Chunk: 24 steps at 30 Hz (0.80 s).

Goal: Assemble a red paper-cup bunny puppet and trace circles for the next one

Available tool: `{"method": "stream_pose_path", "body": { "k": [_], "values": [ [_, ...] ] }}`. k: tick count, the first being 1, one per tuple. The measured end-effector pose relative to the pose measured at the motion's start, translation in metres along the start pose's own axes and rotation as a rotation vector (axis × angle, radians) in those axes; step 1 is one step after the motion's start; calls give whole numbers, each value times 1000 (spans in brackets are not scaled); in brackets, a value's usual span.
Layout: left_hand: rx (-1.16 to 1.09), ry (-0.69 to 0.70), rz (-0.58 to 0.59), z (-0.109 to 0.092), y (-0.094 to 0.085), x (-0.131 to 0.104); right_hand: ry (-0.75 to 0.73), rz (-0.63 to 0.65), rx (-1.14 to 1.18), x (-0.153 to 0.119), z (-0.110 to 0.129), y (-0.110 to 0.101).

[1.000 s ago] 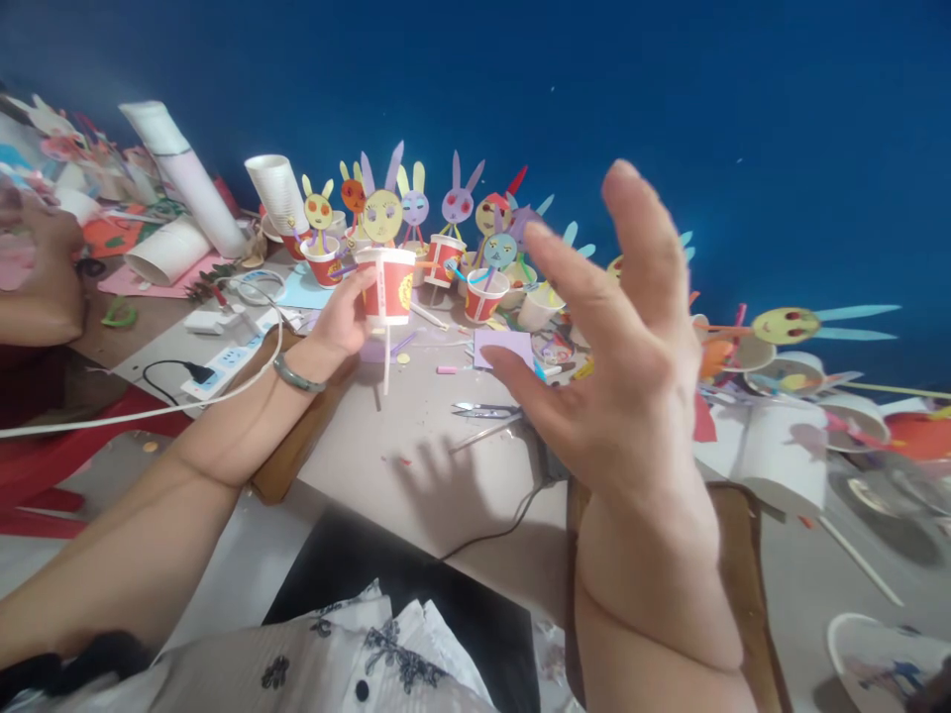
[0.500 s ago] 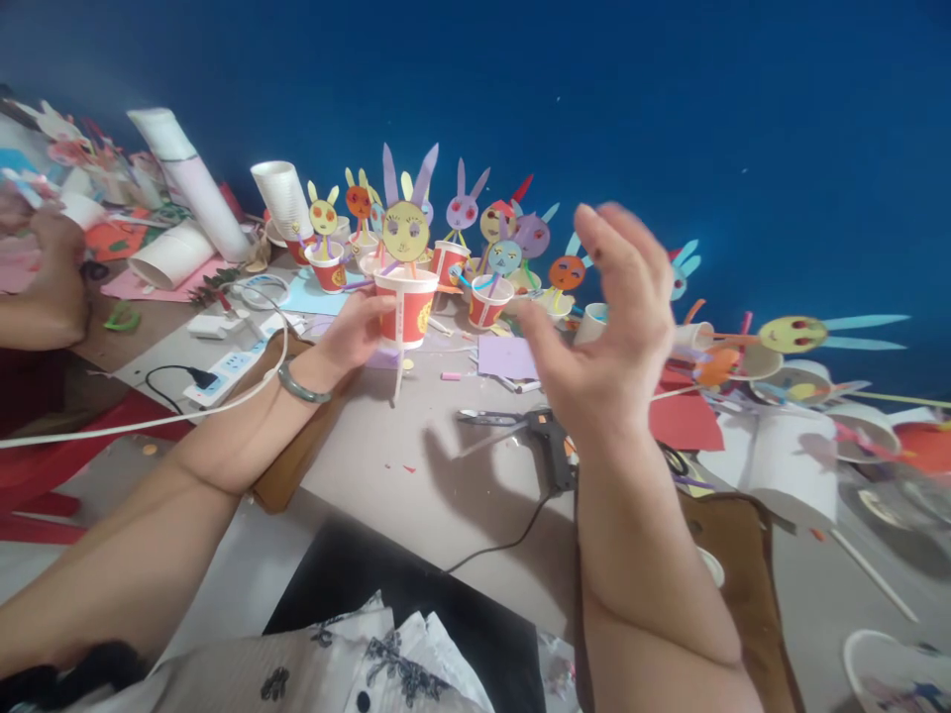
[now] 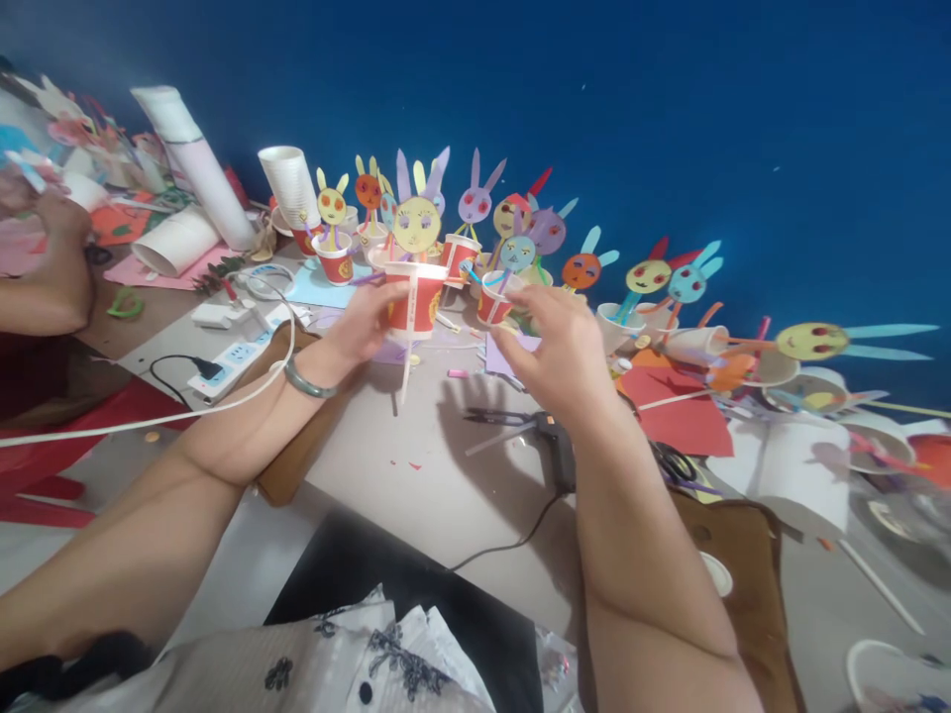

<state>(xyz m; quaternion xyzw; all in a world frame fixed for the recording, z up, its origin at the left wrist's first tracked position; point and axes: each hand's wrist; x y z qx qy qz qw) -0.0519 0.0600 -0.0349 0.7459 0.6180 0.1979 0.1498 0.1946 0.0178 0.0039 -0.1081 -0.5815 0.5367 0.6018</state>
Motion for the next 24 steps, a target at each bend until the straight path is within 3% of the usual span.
{"method": "stream_pose_path", "body": {
  "k": [6, 9, 18, 24],
  "values": [
    [9, 118, -22, 1, -5, 4, 72, 694, -153, -3, 7, 16],
    [-7, 88, -30, 5, -8, 7, 16, 914, -122, -8, 18, 25],
    [-60, 56, -94, 6, -10, 14, -155, 901, -186, -18, 46, 54],
    [-69, 22, -107, 7, -11, 16, 62, 761, -126, -2, 44, 89]
  ]
}}
Point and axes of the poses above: each hand's wrist, its own x-axis towards the middle knuckle, its own y-axis out of the palm, z = x × y
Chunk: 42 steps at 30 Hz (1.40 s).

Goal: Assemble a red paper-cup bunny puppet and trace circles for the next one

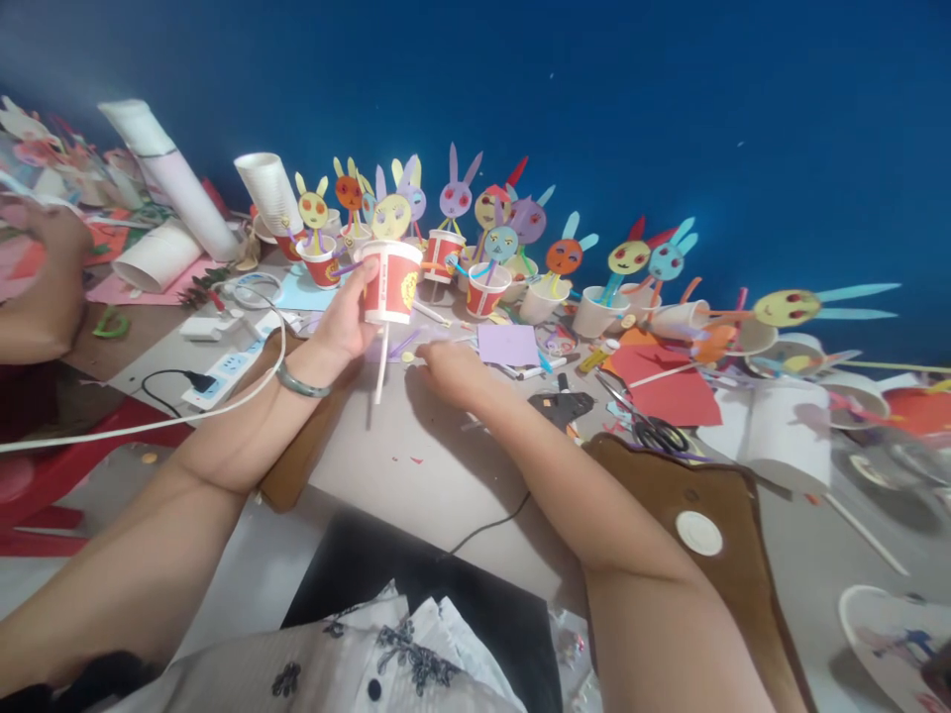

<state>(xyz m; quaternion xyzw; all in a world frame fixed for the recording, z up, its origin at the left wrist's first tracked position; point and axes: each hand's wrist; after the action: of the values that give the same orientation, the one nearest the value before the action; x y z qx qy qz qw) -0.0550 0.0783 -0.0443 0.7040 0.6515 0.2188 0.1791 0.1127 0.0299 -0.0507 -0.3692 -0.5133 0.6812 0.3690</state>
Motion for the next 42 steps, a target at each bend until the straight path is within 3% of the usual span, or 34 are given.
{"method": "stream_pose_path", "body": {
  "k": [7, 14, 21, 22, 24, 27, 29, 31, 33, 42],
  "values": [
    [-35, -49, -13, -3, 5, -3, 42, -15, 126, 58, -2, 14],
    [32, -110, 20, -2, 1, 3, 111, -67, 294, 56, -10, 16],
    [147, -179, 141, 1, -3, 2, 171, -184, 542, -10, -24, 6],
    [185, -201, 155, 1, -3, 1, 173, -233, 565, -23, -22, 7],
    [277, -247, 154, 4, -3, -1, 118, -483, 582, -52, -17, 11],
    [368, -291, 129, 8, -2, -4, -128, -892, 156, -95, -10, 16],
    [368, -314, 113, 11, -2, -4, -431, -968, -138, -120, -8, 16],
    [359, -336, 98, 15, -4, -3, -659, -987, -289, -140, -8, 13],
    [365, -348, 81, 21, -5, -1, -747, -964, -317, -154, -7, 10],
    [384, -346, 50, 33, -9, 3, -797, -810, -396, -179, -4, 9]
  ]
}}
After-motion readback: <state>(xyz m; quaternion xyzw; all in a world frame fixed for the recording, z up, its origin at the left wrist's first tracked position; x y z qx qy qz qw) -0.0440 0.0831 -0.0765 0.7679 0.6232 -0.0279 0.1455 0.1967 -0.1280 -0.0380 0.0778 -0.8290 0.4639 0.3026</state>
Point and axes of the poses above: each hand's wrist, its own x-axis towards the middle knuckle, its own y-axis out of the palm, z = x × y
